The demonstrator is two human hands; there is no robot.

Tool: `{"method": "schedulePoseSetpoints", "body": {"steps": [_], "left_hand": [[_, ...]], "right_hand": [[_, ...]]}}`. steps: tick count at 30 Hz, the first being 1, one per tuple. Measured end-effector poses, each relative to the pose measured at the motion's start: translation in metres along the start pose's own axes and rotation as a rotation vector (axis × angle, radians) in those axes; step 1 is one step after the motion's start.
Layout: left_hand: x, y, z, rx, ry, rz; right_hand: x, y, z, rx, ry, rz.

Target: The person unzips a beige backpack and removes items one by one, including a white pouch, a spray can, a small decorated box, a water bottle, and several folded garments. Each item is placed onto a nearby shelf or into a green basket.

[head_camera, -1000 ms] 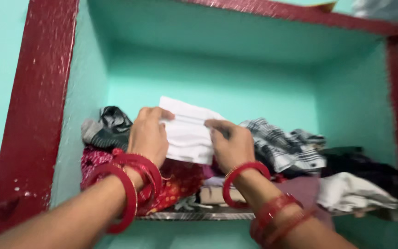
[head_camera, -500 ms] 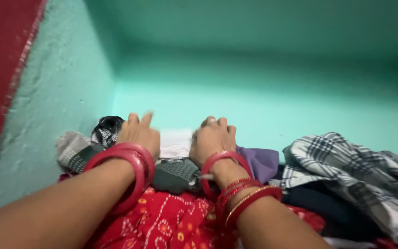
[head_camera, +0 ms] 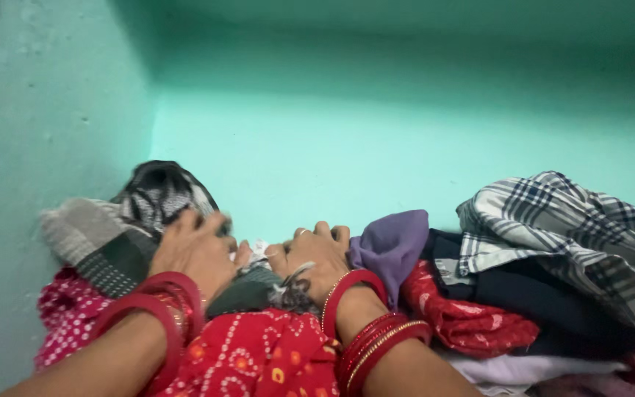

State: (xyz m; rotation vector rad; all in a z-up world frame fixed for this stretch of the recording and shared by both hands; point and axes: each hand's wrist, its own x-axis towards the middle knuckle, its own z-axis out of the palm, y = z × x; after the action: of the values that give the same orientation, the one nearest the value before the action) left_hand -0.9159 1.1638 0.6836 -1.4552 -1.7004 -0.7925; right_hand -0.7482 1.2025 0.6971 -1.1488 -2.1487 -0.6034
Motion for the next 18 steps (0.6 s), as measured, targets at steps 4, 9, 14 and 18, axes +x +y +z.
{"method": "schedulePoseSetpoints", "body": {"steps": [4,9,14,18], "left_hand": [[-0.005,-0.001,-0.020,0.151,-0.356,0.023],[-0.027,-0.013,-0.055,0.010,-0.319,0.062],[-0.060,-0.005,-0.107,-0.119,0.234,0.157],[-0.088,0.038,-0.157,-0.310,0.270,0.219]], "right_hand": [[-0.007,-0.016,-0.007,-0.140,-0.029,-0.001],[-0.034,-0.024,-0.051,-0.200,-0.030,0.077],[-0.102,-0.023,-0.118,-0.160,0.287,0.091],[-0.164,-0.035,-0.171,-0.228,0.365,0.107]]}}
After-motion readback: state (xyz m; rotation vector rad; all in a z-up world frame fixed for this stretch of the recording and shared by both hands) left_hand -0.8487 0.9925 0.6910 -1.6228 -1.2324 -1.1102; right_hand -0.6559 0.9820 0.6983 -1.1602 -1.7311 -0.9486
